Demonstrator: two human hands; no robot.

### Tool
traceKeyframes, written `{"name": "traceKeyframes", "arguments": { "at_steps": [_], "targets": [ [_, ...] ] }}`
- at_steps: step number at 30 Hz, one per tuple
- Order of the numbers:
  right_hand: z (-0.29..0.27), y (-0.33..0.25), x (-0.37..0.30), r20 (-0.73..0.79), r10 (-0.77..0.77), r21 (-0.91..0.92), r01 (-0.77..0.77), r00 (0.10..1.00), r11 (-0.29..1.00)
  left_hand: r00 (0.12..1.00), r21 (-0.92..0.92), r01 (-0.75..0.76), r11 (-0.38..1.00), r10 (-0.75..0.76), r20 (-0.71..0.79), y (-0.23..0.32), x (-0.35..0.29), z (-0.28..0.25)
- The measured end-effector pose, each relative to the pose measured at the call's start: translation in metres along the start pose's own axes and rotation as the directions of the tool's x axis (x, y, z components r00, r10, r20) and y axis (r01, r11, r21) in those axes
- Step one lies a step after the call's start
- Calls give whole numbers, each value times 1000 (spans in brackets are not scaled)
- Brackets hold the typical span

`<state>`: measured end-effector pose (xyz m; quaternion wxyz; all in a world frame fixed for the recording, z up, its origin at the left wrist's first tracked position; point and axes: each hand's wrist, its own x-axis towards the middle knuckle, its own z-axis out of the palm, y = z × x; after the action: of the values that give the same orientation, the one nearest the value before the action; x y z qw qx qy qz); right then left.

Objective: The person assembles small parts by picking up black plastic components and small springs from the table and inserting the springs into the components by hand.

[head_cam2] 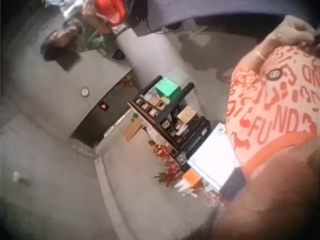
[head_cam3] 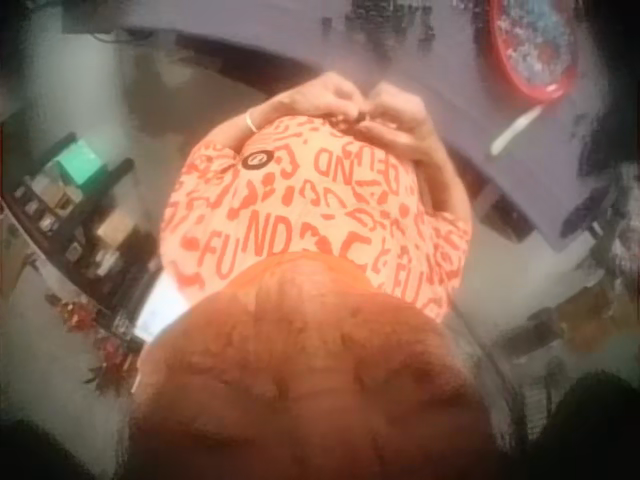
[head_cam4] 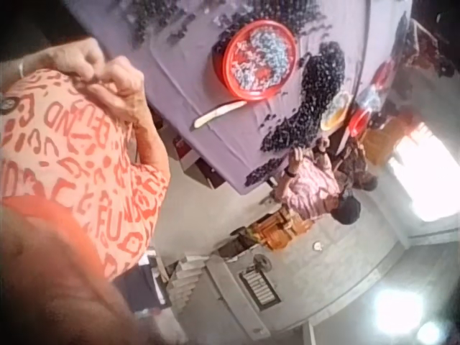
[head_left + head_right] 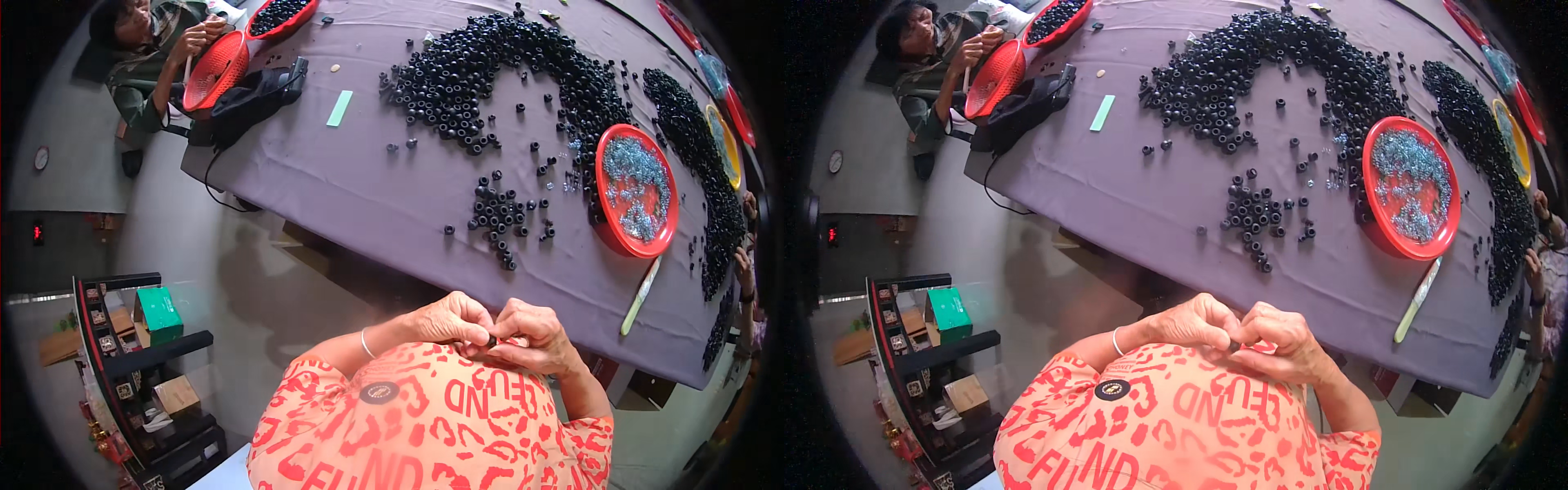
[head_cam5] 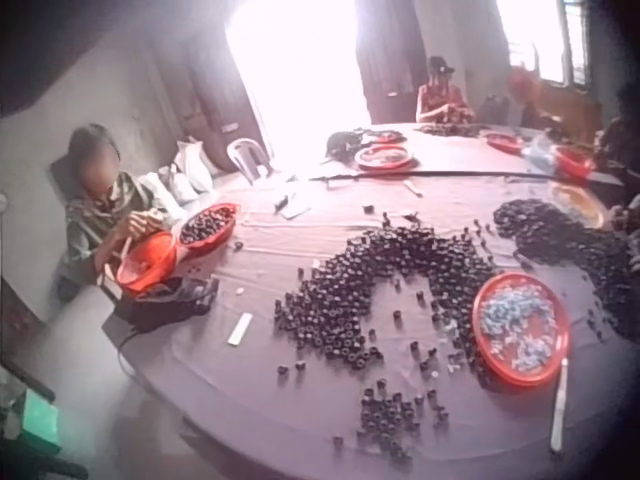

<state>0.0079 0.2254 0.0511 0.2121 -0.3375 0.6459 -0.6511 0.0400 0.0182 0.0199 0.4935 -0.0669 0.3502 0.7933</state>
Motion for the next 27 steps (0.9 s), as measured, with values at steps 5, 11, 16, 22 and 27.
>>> {"name": "traceKeyframes", "arguments": {
  "at_steps": [5,11,16,22,27],
  "targets": [
    [3,5,7,8,-50,-34,50,999,998,999,-21,14,1000,-13,38,3,-1,-2],
    [-2,10,29,-129,45,2,-45,991,999,915,290,-186,939,273,-297,54,-11,4],
    [-2,19,26,-403,56,-2,-63,913,998,193,972,4,-235,954,229,130,5,-85],
    [-16,35,20,-565,81,-220,-245,821,944,276,894,257,-366,915,295,157,34,-135],
    [-49,44,7,-706,-38,-379,-333,707,863,309,863,281,-421,891,334,153,18,-142]
  ]
}}
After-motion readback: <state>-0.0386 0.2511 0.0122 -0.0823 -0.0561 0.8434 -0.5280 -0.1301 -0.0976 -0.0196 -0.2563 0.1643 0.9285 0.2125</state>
